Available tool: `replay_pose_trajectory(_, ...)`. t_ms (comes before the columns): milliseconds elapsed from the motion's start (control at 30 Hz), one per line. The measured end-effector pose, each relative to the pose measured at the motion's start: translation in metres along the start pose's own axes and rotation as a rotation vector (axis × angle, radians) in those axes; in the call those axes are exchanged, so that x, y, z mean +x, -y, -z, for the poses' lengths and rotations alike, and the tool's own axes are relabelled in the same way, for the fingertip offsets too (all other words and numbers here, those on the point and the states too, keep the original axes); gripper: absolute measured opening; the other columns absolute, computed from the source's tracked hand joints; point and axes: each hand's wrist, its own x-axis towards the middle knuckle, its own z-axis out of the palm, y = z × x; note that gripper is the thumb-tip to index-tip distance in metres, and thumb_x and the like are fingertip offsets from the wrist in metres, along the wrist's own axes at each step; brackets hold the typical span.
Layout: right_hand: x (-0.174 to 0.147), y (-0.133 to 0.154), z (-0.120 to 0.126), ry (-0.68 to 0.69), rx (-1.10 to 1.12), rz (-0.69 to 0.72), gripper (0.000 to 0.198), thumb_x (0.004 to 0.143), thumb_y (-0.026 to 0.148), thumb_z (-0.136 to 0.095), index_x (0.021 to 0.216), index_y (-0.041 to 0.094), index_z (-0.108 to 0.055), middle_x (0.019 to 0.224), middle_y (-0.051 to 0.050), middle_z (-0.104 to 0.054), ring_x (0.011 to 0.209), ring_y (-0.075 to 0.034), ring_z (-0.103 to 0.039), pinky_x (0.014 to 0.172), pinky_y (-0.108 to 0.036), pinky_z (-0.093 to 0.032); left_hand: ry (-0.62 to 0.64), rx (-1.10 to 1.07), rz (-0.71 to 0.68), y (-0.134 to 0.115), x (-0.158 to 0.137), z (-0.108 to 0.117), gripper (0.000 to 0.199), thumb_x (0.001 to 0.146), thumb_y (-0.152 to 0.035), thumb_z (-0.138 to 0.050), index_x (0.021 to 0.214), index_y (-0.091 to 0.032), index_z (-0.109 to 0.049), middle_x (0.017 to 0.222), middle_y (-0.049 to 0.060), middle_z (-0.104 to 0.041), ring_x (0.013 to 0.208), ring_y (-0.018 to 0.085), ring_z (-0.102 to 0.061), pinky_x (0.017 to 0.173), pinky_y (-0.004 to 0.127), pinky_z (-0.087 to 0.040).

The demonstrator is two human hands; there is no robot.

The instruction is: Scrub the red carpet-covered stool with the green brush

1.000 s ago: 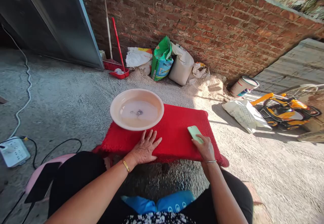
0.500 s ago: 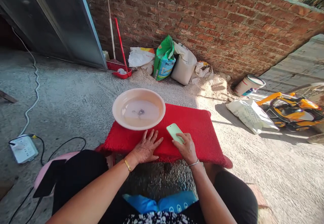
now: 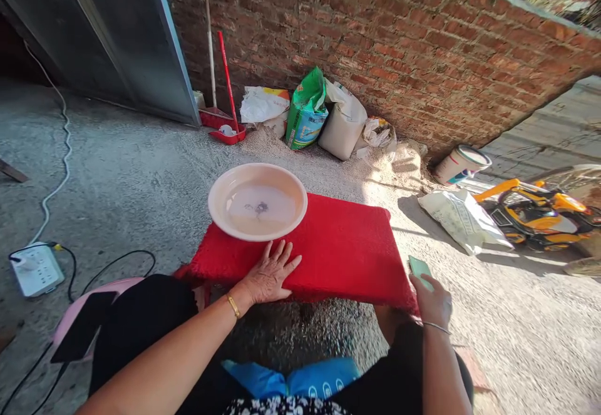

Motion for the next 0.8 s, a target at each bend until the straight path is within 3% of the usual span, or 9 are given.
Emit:
replay_pose_trajectory(100, -0.028, 0.019, -0.006, 0.105, 0.139, 0.027, 0.058, 0.068, 0.063, -0.056, 0.105, 0.020, -0.069, 0.089, -0.010, -0.065, 0.086, -0.027, -0.059, 0.076, -0.039, -0.046, 0.006, 0.008, 0.007, -0.001, 0.000, 0.003, 0.089, 0.070, -0.061, -0.064, 0.145, -0.023, -0.033, 0.153, 0.017, -0.023, 0.141, 0.038, -0.016, 0.112, 0.056, -0.005)
replay_pose_trajectory(167, -0.056, 0.054, -0.019, 0.192, 0.254, 0.200, 0.053, 0.068, 0.060, -0.059, 0.102, 0.021, -0.069, 0.096, -0.010, -0.063, 0.089, -0.026, -0.059, 0.080, -0.038, -0.046, 0.015, 0.014, 0.010, 0.000, 0.000, 0.003, 0.089, 0.071, -0.062, -0.063, 0.145, -0.023, -0.033, 0.153, 0.017, -0.023, 0.141, 0.038, -0.016, 0.112, 0.056, -0.004)
replay_pose_trajectory(333, -0.114, 0.146, -0.056, 0.386, 0.393, 0.833, 0.032, 0.075, 0.045, -0.064, 0.101, 0.026, -0.069, 0.099, -0.006, -0.058, 0.093, -0.020, -0.058, 0.081, -0.031, -0.047, 0.013, 0.009, -0.004, 0.001, 0.001, -0.001, 0.088, 0.073, -0.067, -0.059, 0.145, -0.025, -0.032, 0.154, 0.016, -0.022, 0.142, 0.037, -0.012, 0.112, 0.057, -0.002)
replay_pose_trajectory(433, -0.112, 0.169, -0.068, 0.428, 0.363, 0.942, 0.032, 0.074, 0.042, -0.066, 0.102, 0.027, -0.068, 0.099, -0.006, -0.057, 0.092, -0.020, -0.058, 0.078, -0.031, -0.048, 0.011, 0.012, -0.010, 0.001, 0.001, -0.002, 0.089, 0.072, -0.067, -0.059, 0.146, -0.024, -0.031, 0.153, 0.018, -0.023, 0.142, 0.038, -0.012, 0.112, 0.057, -0.003)
replay_pose_trajectory(500, -0.093, 0.165, -0.069, 0.420, 0.360, 0.863, 0.034, 0.073, 0.044, -0.066, 0.101, 0.025, -0.069, 0.097, -0.006, -0.057, 0.091, -0.020, -0.058, 0.077, -0.031, -0.048, 0.012, 0.020, -0.008, 0.000, 0.001, 0.000, 0.089, 0.072, -0.066, -0.060, 0.146, -0.024, -0.032, 0.154, 0.018, -0.022, 0.142, 0.038, -0.013, 0.112, 0.057, -0.003)
replay_pose_trajectory(567, -0.067, 0.147, -0.062, 0.359, 0.329, 0.689, 0.040, 0.071, 0.049, -0.065, 0.101, 0.023, -0.070, 0.098, -0.007, -0.058, 0.091, -0.021, -0.059, 0.078, -0.032, -0.047, 0.015, 0.023, -0.010, 0.000, 0.001, 0.002, 0.088, 0.073, -0.065, -0.060, 0.146, -0.023, -0.032, 0.154, 0.018, -0.021, 0.142, 0.038, -0.013, 0.112, 0.057, -0.003)
replay_pose_trajectory(700, -0.017, 0.084, -0.034, 0.130, 0.154, 0.189, 0.053, 0.066, 0.058, -0.062, 0.104, 0.022, -0.070, 0.099, -0.010, -0.060, 0.087, -0.025, -0.058, 0.076, -0.037, -0.045, 0.019, 0.021, -0.006, -0.002, 0.000, 0.005, 0.088, 0.073, -0.062, -0.062, 0.145, -0.023, -0.033, 0.153, 0.019, -0.022, 0.141, 0.039, -0.015, 0.112, 0.057, -0.004)
replay_pose_trajectory(800, -0.002, 0.043, -0.015, 0.038, 0.091, -0.033, 0.059, 0.065, 0.062, -0.061, 0.106, 0.021, -0.070, 0.096, -0.012, -0.062, 0.084, -0.027, -0.057, 0.075, -0.040, -0.044, 0.020, 0.023, 0.000, -0.002, 0.001, 0.007, 0.087, 0.072, -0.062, -0.062, 0.145, -0.023, -0.033, 0.153, 0.019, -0.023, 0.141, 0.039, -0.016, 0.112, 0.057, -0.006)
